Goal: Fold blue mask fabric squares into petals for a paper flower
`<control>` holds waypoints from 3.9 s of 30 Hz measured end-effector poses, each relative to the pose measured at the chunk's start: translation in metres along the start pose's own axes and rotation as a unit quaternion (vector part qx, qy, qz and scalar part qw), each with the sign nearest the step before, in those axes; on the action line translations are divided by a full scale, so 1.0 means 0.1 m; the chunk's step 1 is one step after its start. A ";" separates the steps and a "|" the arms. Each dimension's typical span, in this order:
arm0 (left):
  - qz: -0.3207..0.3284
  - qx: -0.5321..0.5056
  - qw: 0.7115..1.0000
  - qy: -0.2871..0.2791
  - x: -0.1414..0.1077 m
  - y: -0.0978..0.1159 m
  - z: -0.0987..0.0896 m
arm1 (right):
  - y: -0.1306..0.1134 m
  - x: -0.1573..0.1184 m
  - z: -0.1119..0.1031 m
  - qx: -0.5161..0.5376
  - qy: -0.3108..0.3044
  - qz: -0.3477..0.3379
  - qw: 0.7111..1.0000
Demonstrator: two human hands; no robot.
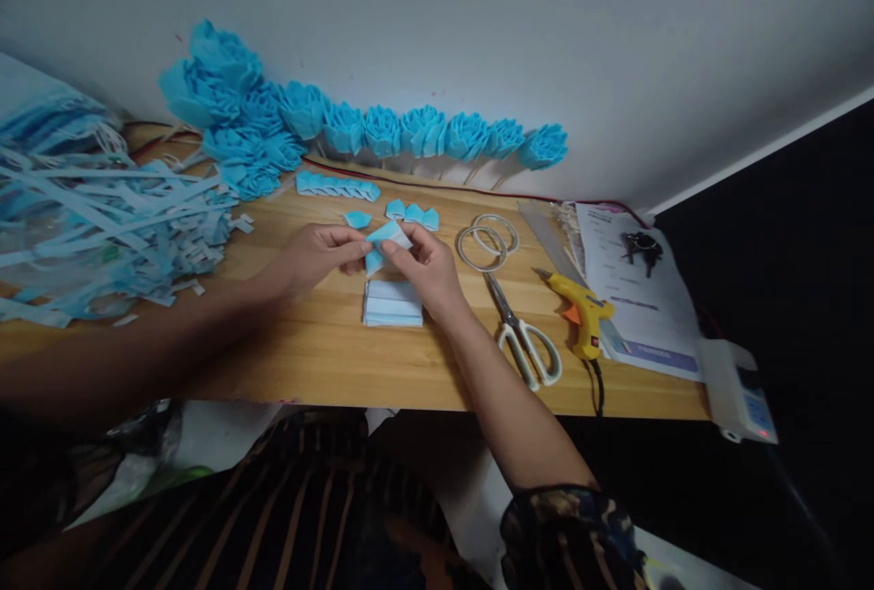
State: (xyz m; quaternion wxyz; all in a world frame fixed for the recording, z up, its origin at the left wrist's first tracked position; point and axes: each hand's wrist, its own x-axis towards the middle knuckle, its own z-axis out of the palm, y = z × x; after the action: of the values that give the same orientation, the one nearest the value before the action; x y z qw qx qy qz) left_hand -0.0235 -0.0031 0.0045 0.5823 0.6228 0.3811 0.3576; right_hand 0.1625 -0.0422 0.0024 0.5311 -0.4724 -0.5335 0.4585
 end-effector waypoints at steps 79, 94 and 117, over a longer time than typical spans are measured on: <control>-0.052 0.017 0.998 0.006 -0.03 0.15 0.01 | -0.09 -0.04 -0.08 -0.153 -0.055 -0.094 0.982; 0.007 0.038 0.999 0.035 -0.05 0.15 0.02 | 0.01 -0.03 -0.04 -0.047 -0.032 0.033 0.998; -0.005 0.040 0.999 -0.014 -0.06 0.13 0.06 | 0.03 0.00 -0.07 -0.059 0.014 -0.025 0.998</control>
State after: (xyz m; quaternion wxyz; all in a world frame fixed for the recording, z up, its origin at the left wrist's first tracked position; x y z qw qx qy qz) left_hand -0.0198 -0.0120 0.0173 0.5638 0.6488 0.3902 0.3302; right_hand 0.1700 -0.0422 -0.0001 0.5209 -0.4957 -0.5642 0.4057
